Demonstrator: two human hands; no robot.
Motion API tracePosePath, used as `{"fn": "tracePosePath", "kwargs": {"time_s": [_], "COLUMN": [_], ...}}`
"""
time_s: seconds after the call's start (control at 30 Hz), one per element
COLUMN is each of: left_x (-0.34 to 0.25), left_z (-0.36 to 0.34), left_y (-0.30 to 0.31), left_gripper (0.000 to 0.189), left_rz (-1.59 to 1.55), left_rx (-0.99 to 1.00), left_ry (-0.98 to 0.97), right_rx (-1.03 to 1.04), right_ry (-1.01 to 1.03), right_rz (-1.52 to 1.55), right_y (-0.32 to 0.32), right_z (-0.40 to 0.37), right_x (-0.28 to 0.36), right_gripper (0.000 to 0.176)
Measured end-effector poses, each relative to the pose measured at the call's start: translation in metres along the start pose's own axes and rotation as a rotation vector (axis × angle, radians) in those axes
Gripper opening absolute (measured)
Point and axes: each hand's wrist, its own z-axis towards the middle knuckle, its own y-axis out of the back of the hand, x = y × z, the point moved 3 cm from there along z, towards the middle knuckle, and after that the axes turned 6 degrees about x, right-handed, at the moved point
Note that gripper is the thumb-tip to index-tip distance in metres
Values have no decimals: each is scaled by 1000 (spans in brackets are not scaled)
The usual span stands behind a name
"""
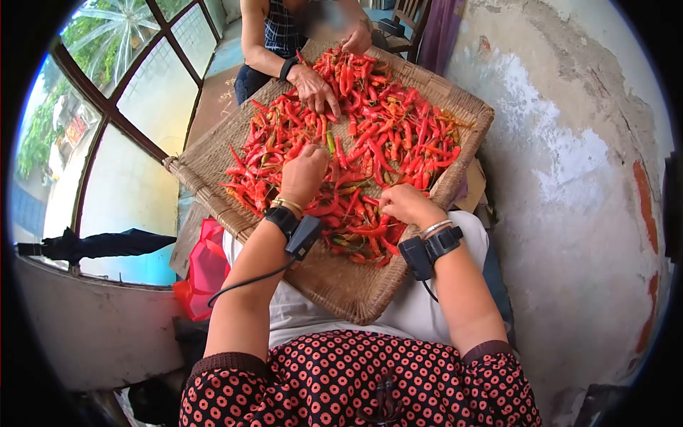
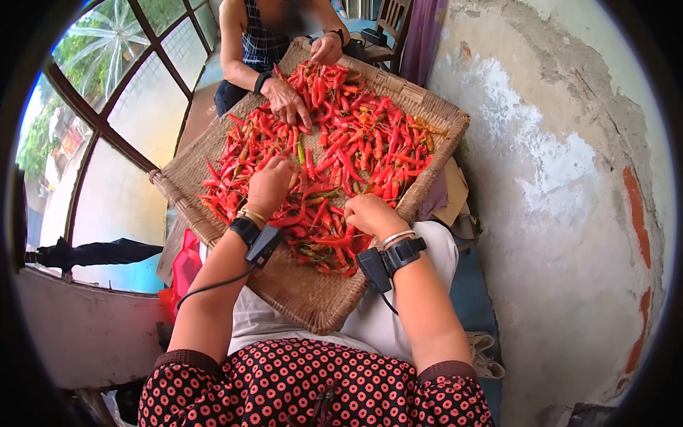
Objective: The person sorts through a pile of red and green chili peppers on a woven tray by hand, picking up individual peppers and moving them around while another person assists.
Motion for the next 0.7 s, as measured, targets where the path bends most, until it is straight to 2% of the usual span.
{"fn": "tracePosePath", "kwargs": {"time_s": [0.03, 0.07, 0.13, 0.17, 0.2, 0.33, 0.37, 0.4, 0.47, 0.5, 0.53, 0.6, 0.67, 0.7], "left_x": [-1, 1, 7, 10, 16, 34, 36, 35, 25, 26, 12, -1, -21, -29], "left_z": [3, 8, 17, 22, 27, 43, 43, 39, 21, 15, 9, -1, -10, -15], "left_y": [6, 8, 24, 27, 32, 24, 16, 10, -7, -22, -24, -28, -27, -23], "left_gripper": [10, 10, 13, 18, 17, 21, 28, 28, 34, 36, 31, 25, 24, 25], "left_rz": [-46, -46, -507, -907, -1057, -1788, -1811, -1818, -1514, -1357, -1332, -1198, -1070, -978], "left_rx": [-227, -227, -209, -103, -75, -348, -252, -246, 46, 163, 160, 315, 346, 331], "left_ry": [-63, -61, 124, 378, 403, 458, 503, 516, 595, 557, 557, 389, 219, 71], "right_rx": [-15, -25, -11, 22, 56, 197, 189, 200, 215, 212, 181, 155, 23, -15], "right_ry": [3, 6, 25, -11, -49, -138, -107, -116, -88, -98, -90, -94, -130, -131], "right_rz": [-1, -4, 2, 26, 51, -26, -68, -66, 20, 29, 100, 166, 347, 492], "right_y": [2, 2, 0, 0, 0, 0, -1, -2, 1, 3, 4, 4, 9, 5], "right_z": [-2, -2, 0, 1, 2, -1, 0, 1, 2, 2, 2, 0, 1, 3], "right_x": [1, 1, -2, -2, -2, 4, 2, 0, 2, 2, 4, 5, 5, -4], "right_gripper": [15, 15, 16, 16, 15, 17, 19, 19, 19, 19, 18, 18, 15, 13]}}
